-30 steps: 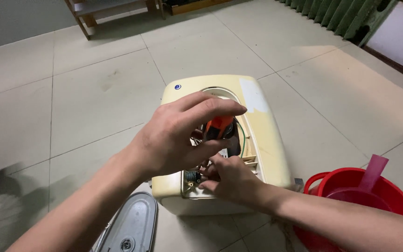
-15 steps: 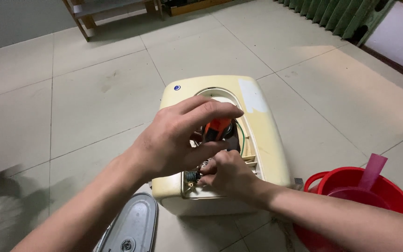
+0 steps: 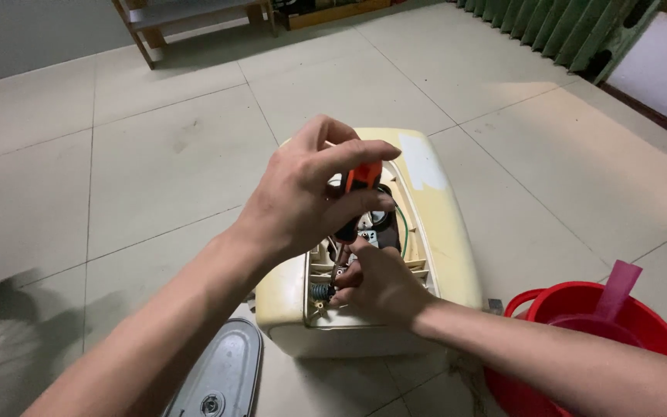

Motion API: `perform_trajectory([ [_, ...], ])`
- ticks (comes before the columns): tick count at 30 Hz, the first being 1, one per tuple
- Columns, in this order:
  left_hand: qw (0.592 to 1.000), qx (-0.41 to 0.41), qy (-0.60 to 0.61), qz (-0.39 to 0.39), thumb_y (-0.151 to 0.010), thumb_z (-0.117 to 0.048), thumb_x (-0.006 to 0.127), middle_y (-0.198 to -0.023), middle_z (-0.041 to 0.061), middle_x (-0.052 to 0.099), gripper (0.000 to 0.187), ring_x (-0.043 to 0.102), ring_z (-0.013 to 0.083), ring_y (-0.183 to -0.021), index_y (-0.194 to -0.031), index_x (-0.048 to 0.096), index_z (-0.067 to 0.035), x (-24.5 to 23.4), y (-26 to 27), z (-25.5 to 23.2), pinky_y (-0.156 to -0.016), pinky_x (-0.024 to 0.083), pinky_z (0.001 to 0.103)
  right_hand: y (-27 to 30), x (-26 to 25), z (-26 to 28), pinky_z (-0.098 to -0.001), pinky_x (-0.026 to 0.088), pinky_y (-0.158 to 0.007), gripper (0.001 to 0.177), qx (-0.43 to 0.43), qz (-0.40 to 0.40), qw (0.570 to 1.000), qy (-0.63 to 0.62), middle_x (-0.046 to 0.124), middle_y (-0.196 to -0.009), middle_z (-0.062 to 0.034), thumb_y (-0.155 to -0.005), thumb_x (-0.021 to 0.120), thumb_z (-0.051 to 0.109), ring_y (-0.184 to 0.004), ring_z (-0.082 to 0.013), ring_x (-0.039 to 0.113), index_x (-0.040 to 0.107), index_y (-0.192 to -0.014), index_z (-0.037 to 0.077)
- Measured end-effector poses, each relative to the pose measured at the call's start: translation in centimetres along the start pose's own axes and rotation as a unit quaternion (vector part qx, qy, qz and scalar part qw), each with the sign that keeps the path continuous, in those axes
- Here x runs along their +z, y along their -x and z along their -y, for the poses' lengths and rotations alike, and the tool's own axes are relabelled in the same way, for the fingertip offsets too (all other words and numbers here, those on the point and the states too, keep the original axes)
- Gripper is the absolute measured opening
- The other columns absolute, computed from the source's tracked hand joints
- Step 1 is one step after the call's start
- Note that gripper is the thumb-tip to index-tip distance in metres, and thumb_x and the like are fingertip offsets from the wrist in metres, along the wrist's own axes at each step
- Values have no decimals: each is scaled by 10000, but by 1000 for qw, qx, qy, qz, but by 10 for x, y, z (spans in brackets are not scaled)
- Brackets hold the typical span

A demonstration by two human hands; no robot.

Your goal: Disassembling the internal components of a water heater using a screwdriver and a wrench.

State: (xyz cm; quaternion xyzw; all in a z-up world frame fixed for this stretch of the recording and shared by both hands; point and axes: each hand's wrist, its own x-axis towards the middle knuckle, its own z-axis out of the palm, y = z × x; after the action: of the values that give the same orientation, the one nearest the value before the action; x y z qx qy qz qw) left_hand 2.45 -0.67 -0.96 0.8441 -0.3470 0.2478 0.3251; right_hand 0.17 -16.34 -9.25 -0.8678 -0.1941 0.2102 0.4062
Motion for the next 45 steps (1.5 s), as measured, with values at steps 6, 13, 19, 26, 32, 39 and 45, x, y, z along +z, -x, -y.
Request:
perform_trajectory([
  [6, 998, 42, 48, 5, -807, -52, 855, -905, 30, 607, 377, 628, 110, -706, -1158, 747, -134, -5, -3, -8, -600, 611, 204, -7, 8, -26, -286, 595, -616, 481, -35, -37, 999, -5, 786, -792, -25, -740, 759, 21, -659, -141, 754, 629, -1202, 51],
  [13, 995, 59, 73, -31, -864, -268, 834, -932, 48, 580, 279, 579, 129, -746, -1095, 777, -122, 0, -2, 1, -572, 509, 232, -19, 12, -37, -358, 610, -617, 368, 8, -8, 944, -330, 703, -829, -133, -881, 702, 168, -680, -254, 712, 590, -1152, -53],
  [19, 996, 53, 65, -42, -841, -113, 782, -809, 9, 585, 272, 511, 91, -650, -1114, 786, -118, -1, -3, 4, -515, 431, 213, -22, 11, -38, -359, 595, -637, 365, 48, -16, 944, -327, 707, -781, -125, -825, 760, 141, -668, -243, 706, 617, -1121, -18],
  [26, 992, 60, 79, -75, -813, -260, 884, -919, 24, 581, 334, 543, 118, -755, -1108, 787, -140, 5, 2, 11, -586, 479, 236, -16, 2, -47, -292, 629, -607, 461, -203, -12, 978, -48, 784, -772, -39, -755, 813, 133, -689, -158, 809, 610, -1148, 2],
  [32, 990, 16, 118, -77, -887, -201, 773, -893, 59, 695, 259, 690, 227, -824, -1145, 785, -222, 8, 4, 28, -781, 575, 375, -30, -5, -29, -406, 606, -679, 433, -45, -28, 996, 75, 752, -756, -77, -620, 971, 425, -814, -322, 775, 775, -858, 121],
  [39, 990, 16, 114, -80, -914, -203, 715, -948, 103, 721, 275, 697, 264, -814, -1184, 766, -204, -1, 10, 25, -785, 583, 422, -39, -88, 10, -330, 616, -400, 384, -216, 58, 944, -242, 732, -759, -178, -777, 794, -116, -478, -252, 704, 662, -1133, -58],
  [45, 989, 6, 125, -75, -891, -319, 808, -1050, 120, 759, 329, 743, 315, -966, -1202, 773, -219, 7, 8, 35, -861, 593, 441, -35, -82, 5, -435, 619, -863, 448, -220, -28, 966, -132, 782, -956, -158, -700, 902, -54, -948, -243, 725, 730, -1113, -30],
])
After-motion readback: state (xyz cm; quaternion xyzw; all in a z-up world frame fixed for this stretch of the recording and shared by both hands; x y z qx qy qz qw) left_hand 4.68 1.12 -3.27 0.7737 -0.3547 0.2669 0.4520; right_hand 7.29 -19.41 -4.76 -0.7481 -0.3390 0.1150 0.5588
